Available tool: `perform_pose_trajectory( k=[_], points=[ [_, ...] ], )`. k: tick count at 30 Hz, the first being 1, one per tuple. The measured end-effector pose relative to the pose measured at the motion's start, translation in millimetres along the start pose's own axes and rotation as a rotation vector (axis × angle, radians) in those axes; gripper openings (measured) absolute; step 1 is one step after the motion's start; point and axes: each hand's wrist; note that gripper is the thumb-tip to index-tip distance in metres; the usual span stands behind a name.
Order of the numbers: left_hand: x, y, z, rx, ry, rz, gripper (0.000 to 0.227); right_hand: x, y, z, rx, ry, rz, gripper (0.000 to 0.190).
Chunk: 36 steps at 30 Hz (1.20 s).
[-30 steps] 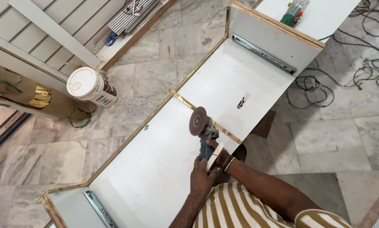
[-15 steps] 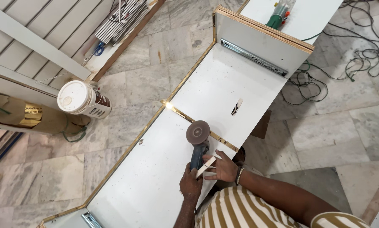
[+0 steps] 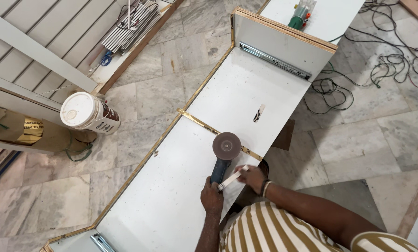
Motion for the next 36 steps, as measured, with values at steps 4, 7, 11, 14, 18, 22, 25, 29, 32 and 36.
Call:
perform_pose_trajectory(
  k=[4,7,11,14,18,22,25,29,32,36],
  points=[
    [7.3,9.9,-1.2,0.108,0.159,-0.054,0.041,11.3,70.1,-13.5,-0.051,0.334,-0.107,0.022],
    [10.4,8.0,-0.4,0.074,0.143,-0.078,0.059,12.8,137.1,-42.8,-0.169,0.45,-0.11,0.023],
    [19.4,-2.9,-3.4,0.075,0.145,-0.05,0.078,22.1,201.2,-84.5,-0.354,0.393,0.312,0.022],
    [19.4,-7.7,-5.7,0.065,0.097,0.036,0.082,32.0,239.6,-111.1,-0.427,0.426,0.423,0.022],
    [-7.6,6.0,-13.6,-0.145,0.061,0.069,0.089,63.4,261.2,-123.2,-0.394,0.514,0.542,0.023],
    [-74.0,13.4,-25.7,-0.3,0.021,-0.174,0.073,101.1,298.4,-132.3,-0.288,0.633,0.595,0.022],
    [-156.1,2.8,-26.8,-0.111,0.071,-0.51,0.048,133.2,331.3,-149.4,-0.25,0.702,0.579,0.021],
    [-287.8,-32.4,8.0,0.213,-0.119,-0.918,0.042,162.0,375.7,-166.9,-0.238,0.735,0.587,0.021],
    [-371.2,-76.4,39.7,0.487,-0.122,-1.205,0.04,171.7,411.2,-177.7,-0.256,0.748,0.511,0.021],
    [-438.1,-131.4,55.4,0.652,-0.189,-1.118,0.02,174.9,464.2,-199.5,-0.412,0.753,0.364,0.025]
  ],
)
Point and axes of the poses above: each hand's wrist, its own z-axis towards the middle knuckle, its own y-axis out of the back of the hand, x = y × z, and after that the axes turned 5 degrees about -z, right-handed
